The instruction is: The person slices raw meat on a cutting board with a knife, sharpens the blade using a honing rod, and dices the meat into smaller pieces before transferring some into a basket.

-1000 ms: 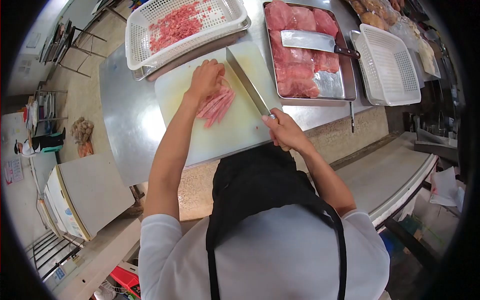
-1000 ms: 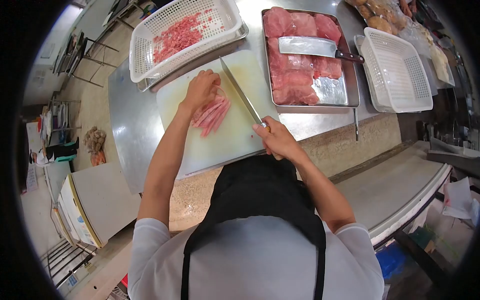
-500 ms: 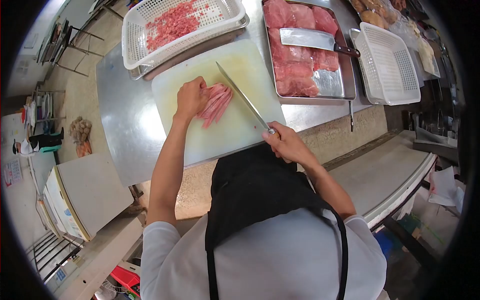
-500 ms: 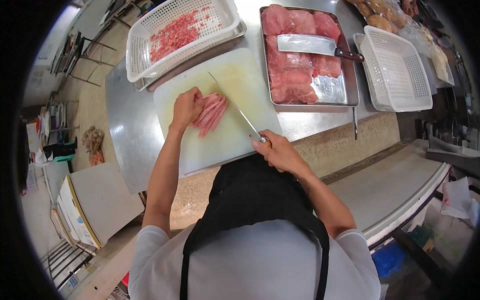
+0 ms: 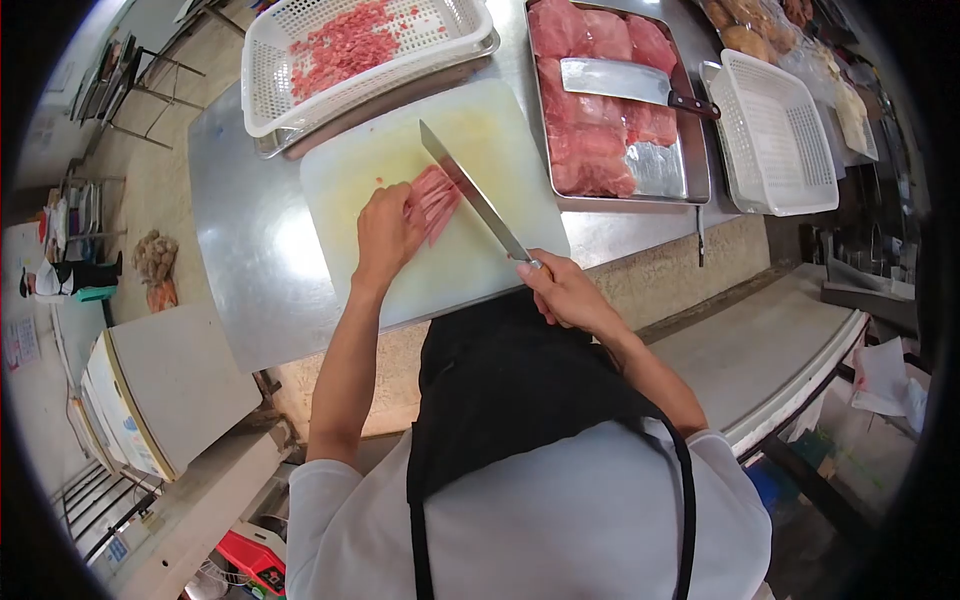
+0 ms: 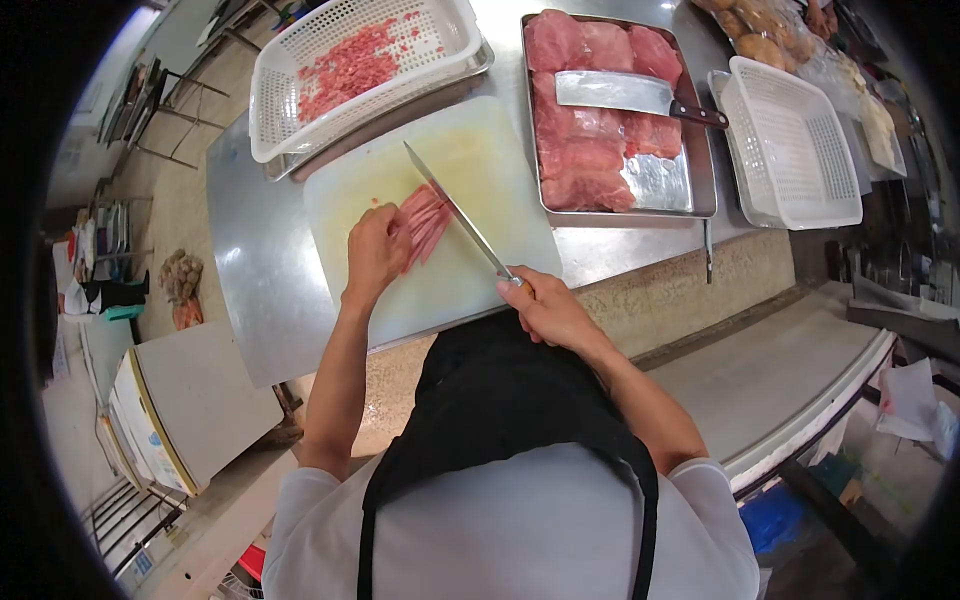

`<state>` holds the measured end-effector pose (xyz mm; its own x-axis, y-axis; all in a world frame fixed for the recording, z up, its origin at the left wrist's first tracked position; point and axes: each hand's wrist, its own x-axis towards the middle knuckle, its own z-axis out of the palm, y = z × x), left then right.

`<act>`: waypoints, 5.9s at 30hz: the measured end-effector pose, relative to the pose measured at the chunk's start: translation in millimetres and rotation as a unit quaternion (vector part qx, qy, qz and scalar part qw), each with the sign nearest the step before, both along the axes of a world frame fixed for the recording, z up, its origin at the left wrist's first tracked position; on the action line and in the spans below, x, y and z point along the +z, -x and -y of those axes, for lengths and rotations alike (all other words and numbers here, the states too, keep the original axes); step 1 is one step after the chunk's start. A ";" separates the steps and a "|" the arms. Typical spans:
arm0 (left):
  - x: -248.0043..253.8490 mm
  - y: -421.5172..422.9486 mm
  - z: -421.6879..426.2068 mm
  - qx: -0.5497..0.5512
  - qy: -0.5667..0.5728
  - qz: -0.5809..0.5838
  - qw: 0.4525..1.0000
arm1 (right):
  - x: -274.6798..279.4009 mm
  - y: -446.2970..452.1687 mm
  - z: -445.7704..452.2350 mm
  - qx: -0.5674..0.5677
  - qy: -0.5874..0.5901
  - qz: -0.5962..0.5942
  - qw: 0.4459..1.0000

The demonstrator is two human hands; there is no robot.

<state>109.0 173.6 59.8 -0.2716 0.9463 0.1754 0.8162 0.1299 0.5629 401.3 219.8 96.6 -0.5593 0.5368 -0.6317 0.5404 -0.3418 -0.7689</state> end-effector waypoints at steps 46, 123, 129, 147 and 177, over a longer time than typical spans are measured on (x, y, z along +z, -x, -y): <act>-58.3 -25.8 -9.6 0.067 -0.042 -0.082 0.994 | -6.1 76.1 -45.3 0.111 -0.179 0.048 0.976; -37.8 -44.0 -110.8 0.098 0.006 0.032 0.995 | -7.3 14.4 -37.2 -0.084 -0.193 0.001 0.977; -51.1 -43.8 -124.4 0.087 -0.018 0.044 0.995 | -18.4 6.0 -14.4 -0.147 -0.089 0.008 0.985; -46.4 55.3 -38.0 -0.116 0.040 0.045 0.991 | 3.8 0.3 -23.7 -0.089 -0.060 0.054 0.993; 4.4 -20.5 13.7 0.138 -0.109 0.603 0.778 | 23.3 25.4 -13.8 0.049 -0.041 -0.144 0.988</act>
